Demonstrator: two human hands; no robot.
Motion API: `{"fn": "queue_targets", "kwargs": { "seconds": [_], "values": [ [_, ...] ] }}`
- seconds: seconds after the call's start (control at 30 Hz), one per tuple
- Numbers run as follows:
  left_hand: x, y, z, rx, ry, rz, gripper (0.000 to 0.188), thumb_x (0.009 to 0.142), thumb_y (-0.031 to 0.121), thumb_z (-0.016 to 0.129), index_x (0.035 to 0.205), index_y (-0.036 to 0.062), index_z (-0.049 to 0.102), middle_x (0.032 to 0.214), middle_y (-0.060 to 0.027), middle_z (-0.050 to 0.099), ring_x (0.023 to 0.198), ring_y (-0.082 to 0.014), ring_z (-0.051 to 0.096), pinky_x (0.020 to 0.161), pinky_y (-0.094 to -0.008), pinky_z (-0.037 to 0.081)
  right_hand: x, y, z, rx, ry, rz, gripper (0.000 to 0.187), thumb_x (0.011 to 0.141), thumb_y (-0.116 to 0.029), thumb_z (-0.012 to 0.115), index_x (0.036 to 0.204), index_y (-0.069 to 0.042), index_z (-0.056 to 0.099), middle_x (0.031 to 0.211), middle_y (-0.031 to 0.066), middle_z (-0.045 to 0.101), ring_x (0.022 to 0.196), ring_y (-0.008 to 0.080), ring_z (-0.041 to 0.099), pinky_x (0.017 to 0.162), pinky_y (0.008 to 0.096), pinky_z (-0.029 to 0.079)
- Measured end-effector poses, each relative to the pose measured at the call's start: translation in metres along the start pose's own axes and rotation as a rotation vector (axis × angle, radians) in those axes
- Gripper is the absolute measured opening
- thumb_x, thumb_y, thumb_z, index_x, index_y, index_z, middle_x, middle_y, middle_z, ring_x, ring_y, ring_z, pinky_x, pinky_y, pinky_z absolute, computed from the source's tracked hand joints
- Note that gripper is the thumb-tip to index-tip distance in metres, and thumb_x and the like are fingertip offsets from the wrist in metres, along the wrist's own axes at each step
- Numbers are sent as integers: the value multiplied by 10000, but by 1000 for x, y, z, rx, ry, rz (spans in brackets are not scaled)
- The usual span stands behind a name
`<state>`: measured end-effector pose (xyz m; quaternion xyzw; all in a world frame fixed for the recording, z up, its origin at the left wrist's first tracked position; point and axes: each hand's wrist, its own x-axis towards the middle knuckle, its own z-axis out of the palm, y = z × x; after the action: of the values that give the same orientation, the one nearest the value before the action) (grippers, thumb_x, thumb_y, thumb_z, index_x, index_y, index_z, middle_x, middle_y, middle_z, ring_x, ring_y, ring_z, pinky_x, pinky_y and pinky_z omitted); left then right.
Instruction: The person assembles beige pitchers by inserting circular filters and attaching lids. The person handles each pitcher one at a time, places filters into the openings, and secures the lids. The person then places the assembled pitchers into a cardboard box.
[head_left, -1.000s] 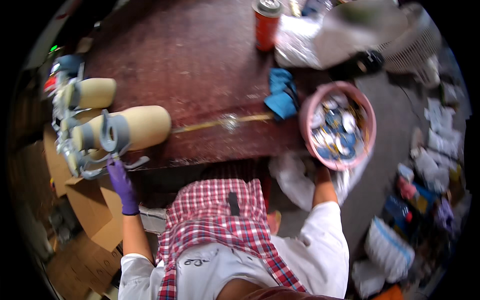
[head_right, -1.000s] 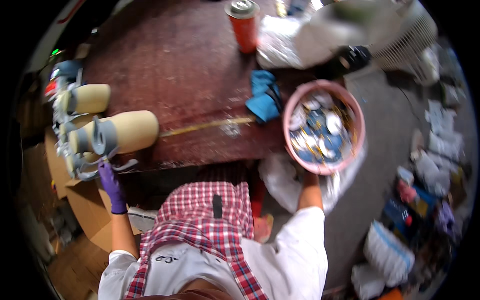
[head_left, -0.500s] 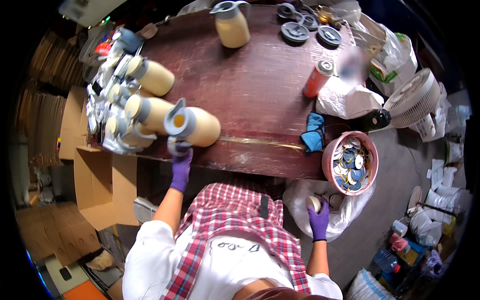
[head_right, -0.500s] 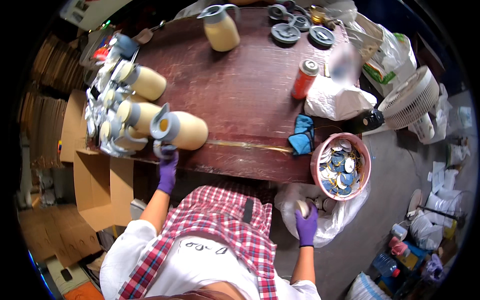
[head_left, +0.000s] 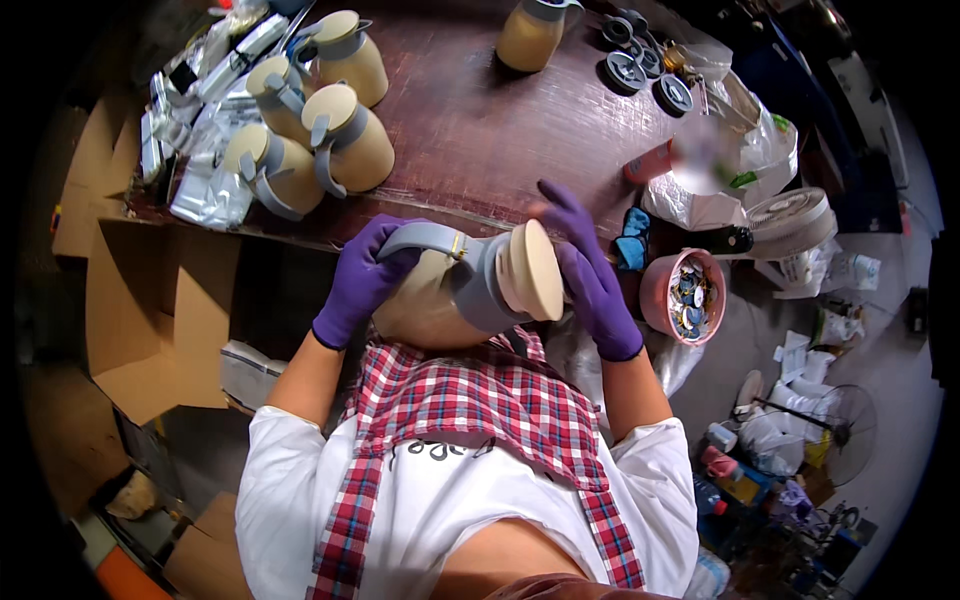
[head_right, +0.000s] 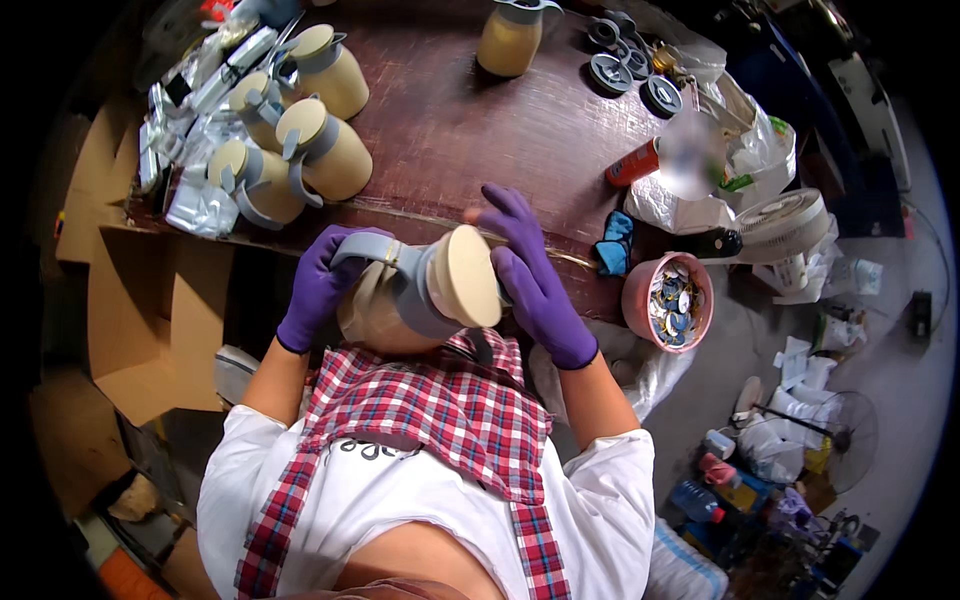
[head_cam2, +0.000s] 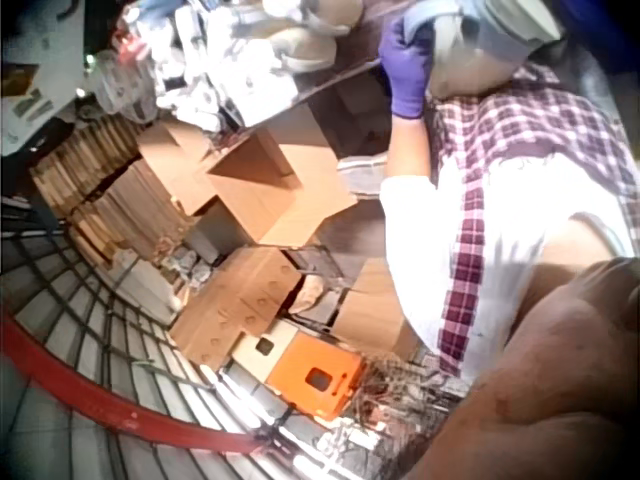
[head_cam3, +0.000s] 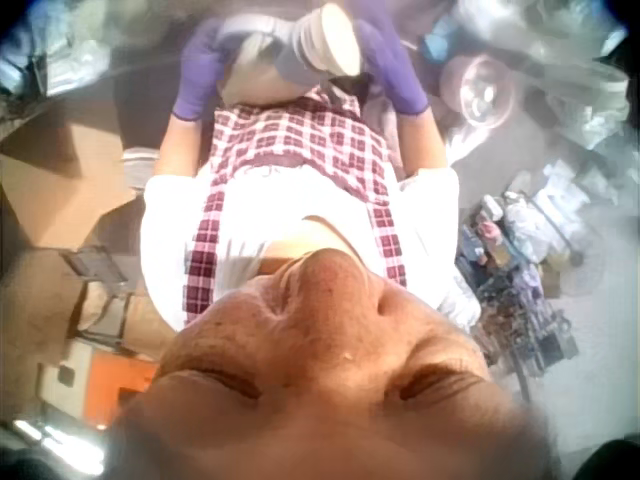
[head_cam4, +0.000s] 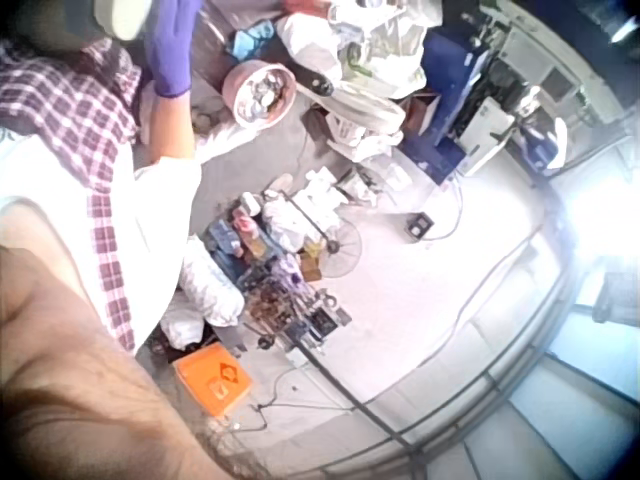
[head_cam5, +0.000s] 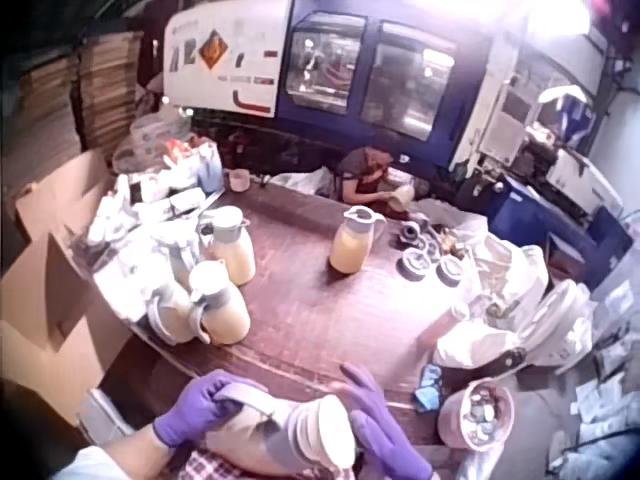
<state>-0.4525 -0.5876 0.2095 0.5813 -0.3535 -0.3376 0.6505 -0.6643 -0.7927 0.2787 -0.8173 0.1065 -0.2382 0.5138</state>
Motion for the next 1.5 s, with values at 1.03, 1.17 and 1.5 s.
{"fn": "queue_targets", "kwargs": {
  "seconds": [1.03, 1.17, 1.5],
  "values": [
    [87, -1, -33, -169, -615, -19, 202, 931, 193, 729, 1037, 26, 685, 891, -37, 708, 832, -95, 617, 790, -292, 497, 21, -96, 57, -623, -287, -207, 594, 890, -423, 672, 1365, -95, 532, 1505, 217, 468, 1416, 464, 398, 1159, 587, 279],
    [87, -4, -38, -186, -692, -83, 211, 939, 198, 724, 1061, 30, 690, 970, -42, 728, 890, -82, 622, 806, -282, 500, 18, -91, 71, -615, -402, -321, 553, 793, -399, 735, 1259, -144, 581, 1480, 193, 507, 1375, 456, 461, 1162, 613, 276],
    [39, 0, -28, 474, -121, 533, 283, 771, 181, 829, 1000, 69, 704, 929, -106, 717, 838, -275, 707, 770, -347, 554, -1, 19, 83, -97, 391, 399, 492, 1084, -314, 427, 1454, 8, 465, 1482, 177, 500, 1360, 293, 493, 1126, 380, 374]
  ]
}}
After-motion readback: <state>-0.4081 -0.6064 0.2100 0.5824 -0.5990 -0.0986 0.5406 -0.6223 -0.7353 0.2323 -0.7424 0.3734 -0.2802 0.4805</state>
